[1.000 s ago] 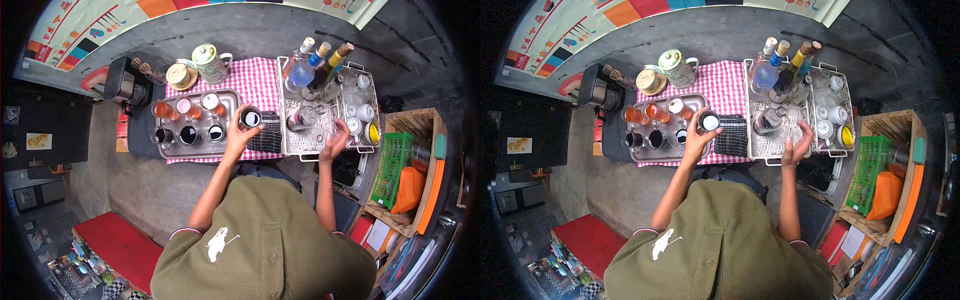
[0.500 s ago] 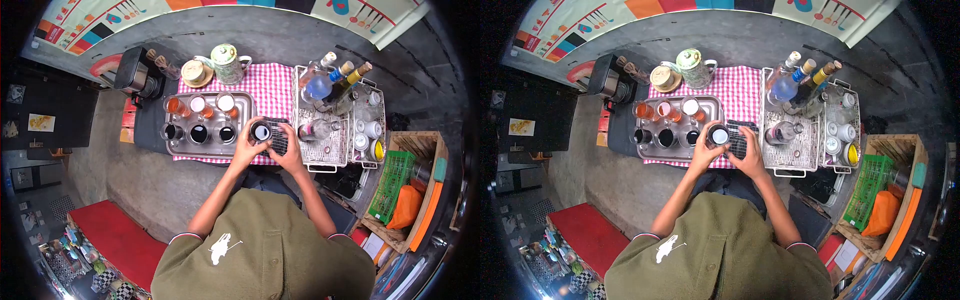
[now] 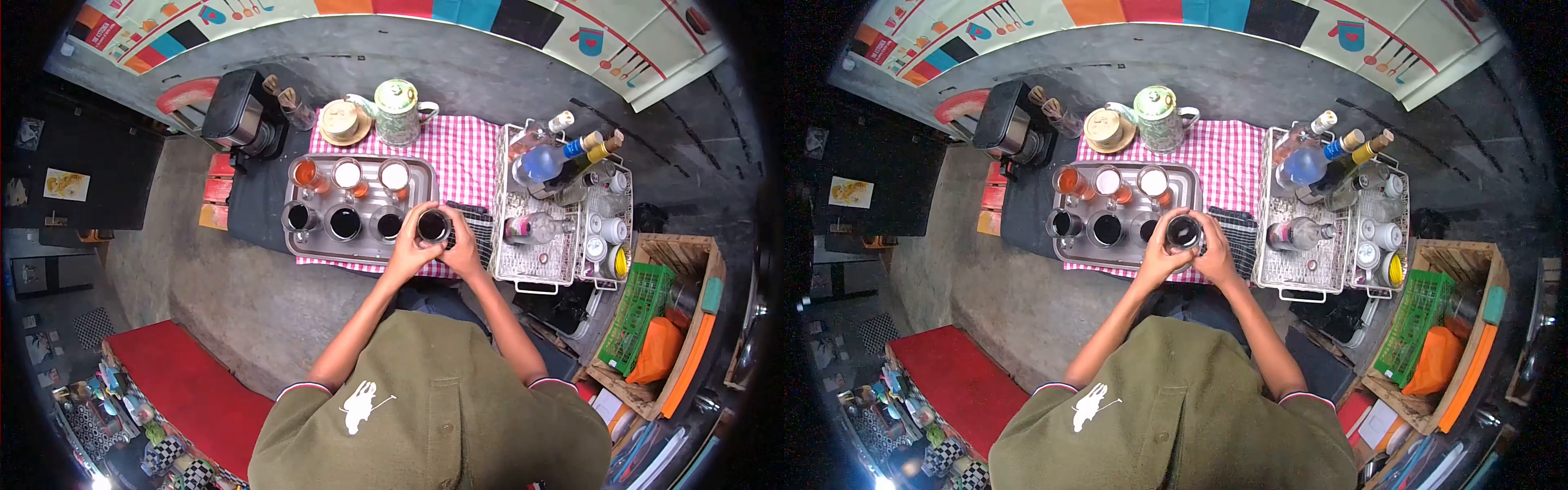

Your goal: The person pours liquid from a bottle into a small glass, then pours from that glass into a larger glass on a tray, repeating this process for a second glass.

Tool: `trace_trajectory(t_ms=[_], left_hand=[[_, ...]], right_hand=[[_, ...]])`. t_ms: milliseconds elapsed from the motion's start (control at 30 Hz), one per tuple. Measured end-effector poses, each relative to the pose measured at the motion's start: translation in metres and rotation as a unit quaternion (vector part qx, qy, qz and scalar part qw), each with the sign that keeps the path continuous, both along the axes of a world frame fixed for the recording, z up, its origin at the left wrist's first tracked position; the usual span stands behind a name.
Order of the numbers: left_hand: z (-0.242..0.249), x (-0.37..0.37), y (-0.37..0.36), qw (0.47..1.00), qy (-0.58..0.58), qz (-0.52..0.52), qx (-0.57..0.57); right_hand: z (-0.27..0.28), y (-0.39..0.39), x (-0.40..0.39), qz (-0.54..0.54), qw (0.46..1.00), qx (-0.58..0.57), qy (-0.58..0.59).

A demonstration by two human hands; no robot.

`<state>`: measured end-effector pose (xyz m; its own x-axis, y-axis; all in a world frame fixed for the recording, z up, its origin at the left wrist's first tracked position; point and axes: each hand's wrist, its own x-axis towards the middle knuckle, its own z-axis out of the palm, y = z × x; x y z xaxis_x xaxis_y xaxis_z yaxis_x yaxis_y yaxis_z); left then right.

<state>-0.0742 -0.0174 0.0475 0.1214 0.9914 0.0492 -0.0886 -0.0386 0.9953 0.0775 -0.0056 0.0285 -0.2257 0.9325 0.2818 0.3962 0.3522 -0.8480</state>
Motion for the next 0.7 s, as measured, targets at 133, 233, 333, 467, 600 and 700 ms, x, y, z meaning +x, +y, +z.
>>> trace_trajectory(t_ms=[133,233,333,467,600,700], left_hand=[[-0.006,-0.012,0.001,1.000,0.018,-0.003,-0.004],[-0.010,-0.024,0.005,0.998,0.059,-0.024,0.003],[0.002,-0.038,0.000,0.997,0.063,-0.034,-0.017],[-0.016,-0.069,-0.007,0.988,0.155,-0.023,0.007],[-0.042,-0.092,-0.011,0.952,0.292,0.016,0.090],[-0.067,-0.092,-0.013,0.949,0.306,0.003,0.075]], right_hand=[[0.001,0.000,-0.010,0.000,1.000,-0.002,-0.001],[0.001,-0.001,-0.017,-0.009,0.999,-0.032,0.011],[0.000,-0.002,-0.022,-0.025,0.999,-0.032,0.008],[-0.003,-0.001,-0.026,-0.036,0.998,-0.044,0.012],[-0.004,-0.001,-0.030,-0.040,0.998,-0.049,0.013],[-0.009,0.001,-0.031,-0.047,0.997,-0.057,0.010]])
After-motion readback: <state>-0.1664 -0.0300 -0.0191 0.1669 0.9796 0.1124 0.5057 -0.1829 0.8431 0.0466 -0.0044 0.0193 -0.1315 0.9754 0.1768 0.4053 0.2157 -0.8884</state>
